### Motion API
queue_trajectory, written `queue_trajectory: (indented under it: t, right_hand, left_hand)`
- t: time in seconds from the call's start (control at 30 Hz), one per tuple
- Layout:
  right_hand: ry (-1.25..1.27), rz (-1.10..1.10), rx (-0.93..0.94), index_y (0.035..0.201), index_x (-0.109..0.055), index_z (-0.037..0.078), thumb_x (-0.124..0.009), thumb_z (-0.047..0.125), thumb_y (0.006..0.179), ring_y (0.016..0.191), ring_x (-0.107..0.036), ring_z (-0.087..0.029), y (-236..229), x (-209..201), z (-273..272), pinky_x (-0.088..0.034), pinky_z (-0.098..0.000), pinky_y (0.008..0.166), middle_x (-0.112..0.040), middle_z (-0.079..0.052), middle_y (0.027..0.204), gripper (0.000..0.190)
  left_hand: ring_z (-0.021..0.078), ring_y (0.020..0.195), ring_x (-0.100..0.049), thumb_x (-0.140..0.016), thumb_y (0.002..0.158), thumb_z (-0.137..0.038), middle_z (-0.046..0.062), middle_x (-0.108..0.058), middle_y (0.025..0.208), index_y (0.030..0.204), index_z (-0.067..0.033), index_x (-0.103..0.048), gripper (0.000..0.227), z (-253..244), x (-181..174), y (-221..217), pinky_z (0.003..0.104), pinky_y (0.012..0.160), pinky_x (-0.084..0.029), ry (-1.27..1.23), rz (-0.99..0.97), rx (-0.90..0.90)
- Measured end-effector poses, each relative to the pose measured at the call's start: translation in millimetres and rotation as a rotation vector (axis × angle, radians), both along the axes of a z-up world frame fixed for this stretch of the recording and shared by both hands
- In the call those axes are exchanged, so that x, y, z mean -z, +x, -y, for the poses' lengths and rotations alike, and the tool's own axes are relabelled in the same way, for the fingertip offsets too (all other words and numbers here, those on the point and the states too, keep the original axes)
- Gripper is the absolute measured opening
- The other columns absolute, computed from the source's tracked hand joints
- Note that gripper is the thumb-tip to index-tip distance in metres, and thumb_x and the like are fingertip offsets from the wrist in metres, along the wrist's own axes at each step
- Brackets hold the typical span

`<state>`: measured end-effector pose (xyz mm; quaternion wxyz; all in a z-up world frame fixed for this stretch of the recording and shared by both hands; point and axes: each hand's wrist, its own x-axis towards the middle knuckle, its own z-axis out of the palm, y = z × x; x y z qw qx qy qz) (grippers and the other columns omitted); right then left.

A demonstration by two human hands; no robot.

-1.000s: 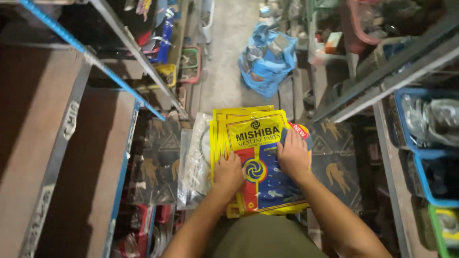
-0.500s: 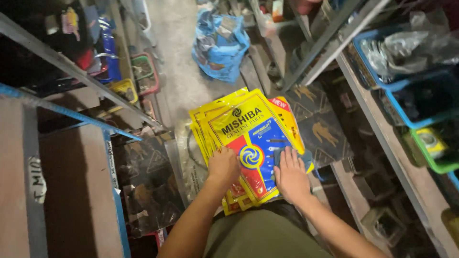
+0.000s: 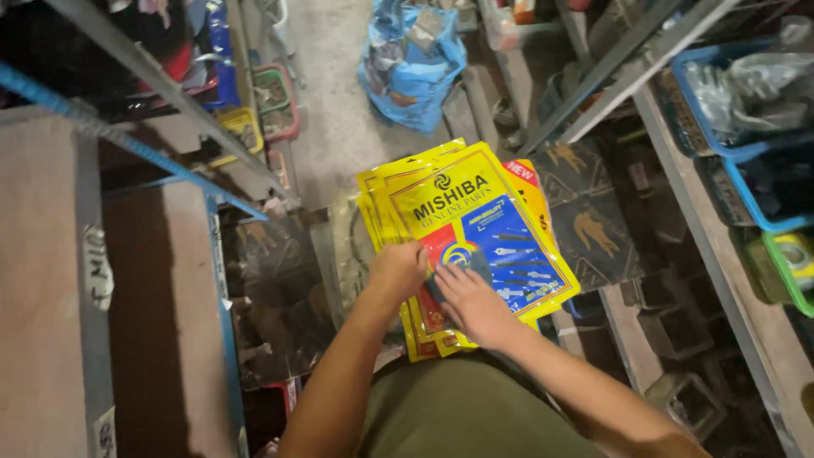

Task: The person wipes the surface of a stack of yellow and blue packaged items using a dark cloth. The person repeatedly rubs the top package while holding the stack steady with the other hand.

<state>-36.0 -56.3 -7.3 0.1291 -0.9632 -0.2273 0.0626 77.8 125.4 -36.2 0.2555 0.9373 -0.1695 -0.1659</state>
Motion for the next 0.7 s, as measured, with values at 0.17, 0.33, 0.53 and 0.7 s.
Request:
queue_trajectory:
  t: [0.17, 0.33, 0.53, 0.7]
  right_hand:
    - [0.017, 0.133, -0.100, 0.148, -0.050, 0.003, -0.053, 0.033, 0.102, 0.148, -0.039, -0.036, 48.3, 12.5, 2.0, -0.037, -0.0520, 0.114, -0.044, -0.017, 0.160, 0.054]
    - [0.049, 0.123, -0.149, 0.149, -0.050, 0.002, -0.041, 0.039, 0.108, 0.149, -0.039, -0.034, 95.8, 17.9, 8.6, -0.032, -0.0494, 0.118, -0.046, -0.020, 0.158, 0.056]
    - [0.115, 0.481, -0.222, 0.145, -0.055, -0.001, -0.051, 0.036, 0.104, 0.143, -0.048, -0.037, 152.8, 41.7, 22.7, -0.039, -0.0485, 0.112, -0.052, -0.022, 0.153, 0.056]
    - [0.112, 0.556, -0.213, 0.140, -0.061, 0.005, -0.053, 0.042, 0.101, 0.138, -0.052, -0.030, 191.3, 45.0, 34.3, -0.039, -0.0458, 0.112, -0.060, -0.013, 0.144, 0.054]
  left_hand:
    - [0.0541, 0.116, -0.064, -0.044, 0.103, -0.038, 0.040, -0.066, 0.112, 0.159, -0.0011, -0.030, 0.069, -6.0, -58.8, -8.8, 0.059, 0.097, -0.051, -0.053, -0.208, -0.113]
    - [0.0582, 0.112, -0.063, -0.042, 0.107, -0.041, 0.043, -0.065, 0.108, 0.160, 0.0051, -0.022, 0.073, 3.1, -34.9, -20.4, 0.062, 0.095, -0.050, -0.075, -0.185, -0.171]
    - [0.0542, 0.116, -0.061, -0.039, 0.107, -0.048, 0.037, -0.069, 0.110, 0.158, 0.0070, -0.023, 0.077, 17.9, -49.4, -24.2, 0.062, 0.102, -0.046, -0.049, -0.140, -0.222]
    - [0.0455, 0.116, -0.065, -0.046, 0.104, -0.044, 0.026, -0.073, 0.116, 0.157, 0.0050, -0.033, 0.074, 36.0, -37.7, -23.8, 0.056, 0.101, -0.049, 0.152, -0.064, -0.260]
